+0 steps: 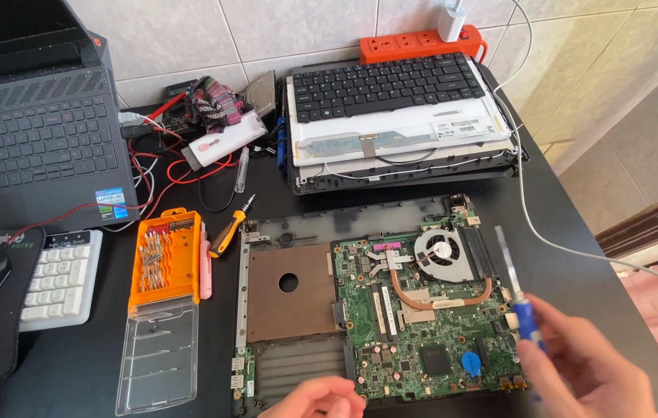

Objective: Disassembling laptop components including the screen, keyboard, and motherboard using a screwdriver.

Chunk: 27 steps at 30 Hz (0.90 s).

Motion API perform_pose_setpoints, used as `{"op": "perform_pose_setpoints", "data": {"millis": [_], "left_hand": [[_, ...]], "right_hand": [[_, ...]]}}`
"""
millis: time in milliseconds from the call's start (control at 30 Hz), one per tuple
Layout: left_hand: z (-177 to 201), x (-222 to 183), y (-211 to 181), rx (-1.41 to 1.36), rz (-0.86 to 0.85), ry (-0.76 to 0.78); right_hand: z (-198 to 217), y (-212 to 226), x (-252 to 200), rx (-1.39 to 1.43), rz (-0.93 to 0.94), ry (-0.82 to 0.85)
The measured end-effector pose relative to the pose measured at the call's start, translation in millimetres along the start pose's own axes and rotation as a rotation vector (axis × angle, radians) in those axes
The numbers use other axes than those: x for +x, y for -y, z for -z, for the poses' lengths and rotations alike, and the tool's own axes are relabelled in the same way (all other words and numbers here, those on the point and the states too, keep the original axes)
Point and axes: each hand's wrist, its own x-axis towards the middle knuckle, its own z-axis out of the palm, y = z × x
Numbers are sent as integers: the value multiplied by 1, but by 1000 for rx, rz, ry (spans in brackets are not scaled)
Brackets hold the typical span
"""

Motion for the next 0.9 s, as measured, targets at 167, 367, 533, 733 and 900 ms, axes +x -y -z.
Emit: {"op": "perform_pose_setpoints", "data": {"millis": [167, 367, 533, 733, 900], "left_hand": [[-23, -11, -12, 130, -477, -291], [15, -7, -41, 110, -1260, -509], [47, -10, -85, 243, -1498, -645], [48, 18, -135, 268, -1275, -168], [44, 44, -160, 96, -1101, 11]], "right_hand": [[-15, -4, -12, 306, -175, 246], [-30, 44, 3, 209, 135, 319], [-43, 125, 20, 57, 289, 280], [-79, 151, 59, -117, 671, 407], [-100, 147, 92, -170, 743, 424]]}}
